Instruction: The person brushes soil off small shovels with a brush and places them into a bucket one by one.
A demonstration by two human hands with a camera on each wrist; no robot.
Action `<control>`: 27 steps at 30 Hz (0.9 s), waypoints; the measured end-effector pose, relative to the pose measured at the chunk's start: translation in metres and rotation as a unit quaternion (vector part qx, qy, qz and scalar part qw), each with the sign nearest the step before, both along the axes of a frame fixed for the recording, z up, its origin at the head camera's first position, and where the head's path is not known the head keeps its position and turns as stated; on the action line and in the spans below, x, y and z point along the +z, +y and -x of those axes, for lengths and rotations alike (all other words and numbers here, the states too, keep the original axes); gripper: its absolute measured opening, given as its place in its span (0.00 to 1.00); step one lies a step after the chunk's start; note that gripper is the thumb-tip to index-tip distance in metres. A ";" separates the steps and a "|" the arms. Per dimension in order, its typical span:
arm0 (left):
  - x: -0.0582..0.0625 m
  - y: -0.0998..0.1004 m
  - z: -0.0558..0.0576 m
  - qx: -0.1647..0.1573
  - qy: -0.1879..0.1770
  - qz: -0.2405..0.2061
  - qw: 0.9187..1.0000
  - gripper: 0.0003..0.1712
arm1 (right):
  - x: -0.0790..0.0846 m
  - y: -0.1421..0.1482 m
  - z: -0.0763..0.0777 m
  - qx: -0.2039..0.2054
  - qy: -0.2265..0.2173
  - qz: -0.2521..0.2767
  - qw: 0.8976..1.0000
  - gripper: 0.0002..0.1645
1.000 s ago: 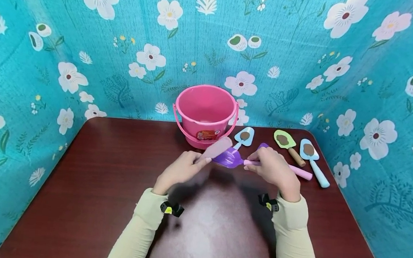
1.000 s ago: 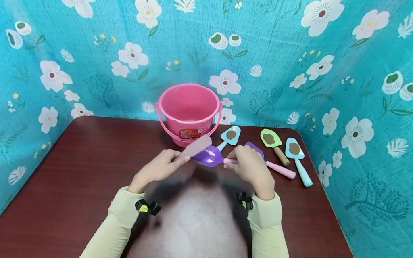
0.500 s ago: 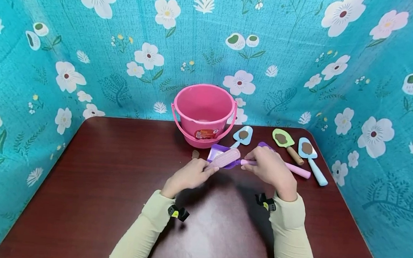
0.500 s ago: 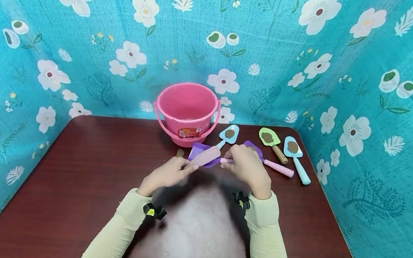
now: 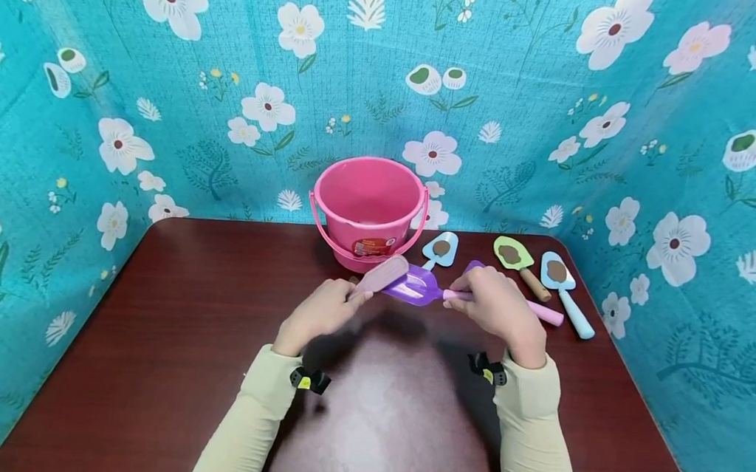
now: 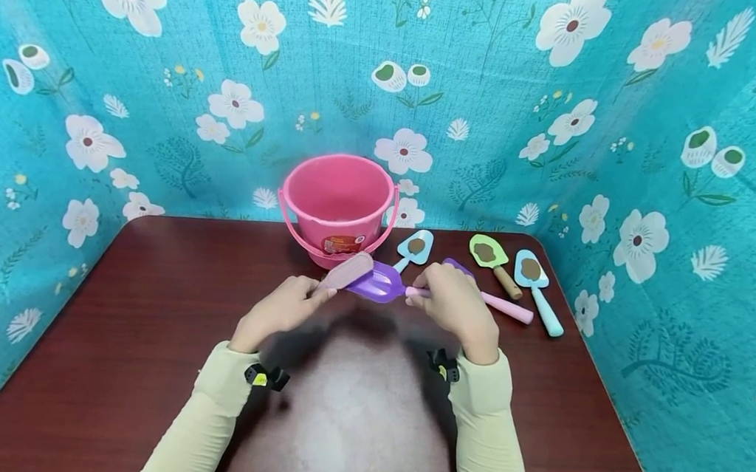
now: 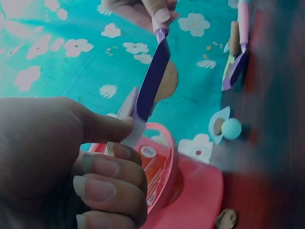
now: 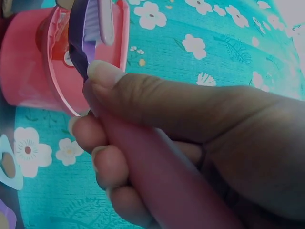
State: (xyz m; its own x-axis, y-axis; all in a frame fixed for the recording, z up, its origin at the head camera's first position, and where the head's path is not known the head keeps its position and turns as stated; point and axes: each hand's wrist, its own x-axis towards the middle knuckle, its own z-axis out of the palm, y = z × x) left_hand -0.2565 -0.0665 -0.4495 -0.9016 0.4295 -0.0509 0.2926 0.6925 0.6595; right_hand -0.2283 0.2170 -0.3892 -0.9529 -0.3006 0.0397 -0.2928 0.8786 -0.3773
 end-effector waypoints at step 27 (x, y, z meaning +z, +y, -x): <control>-0.007 0.026 -0.011 -0.094 -0.005 -0.038 0.995 0.24 | 0.001 -0.004 -0.002 0.010 0.010 -0.005 1.000 0.08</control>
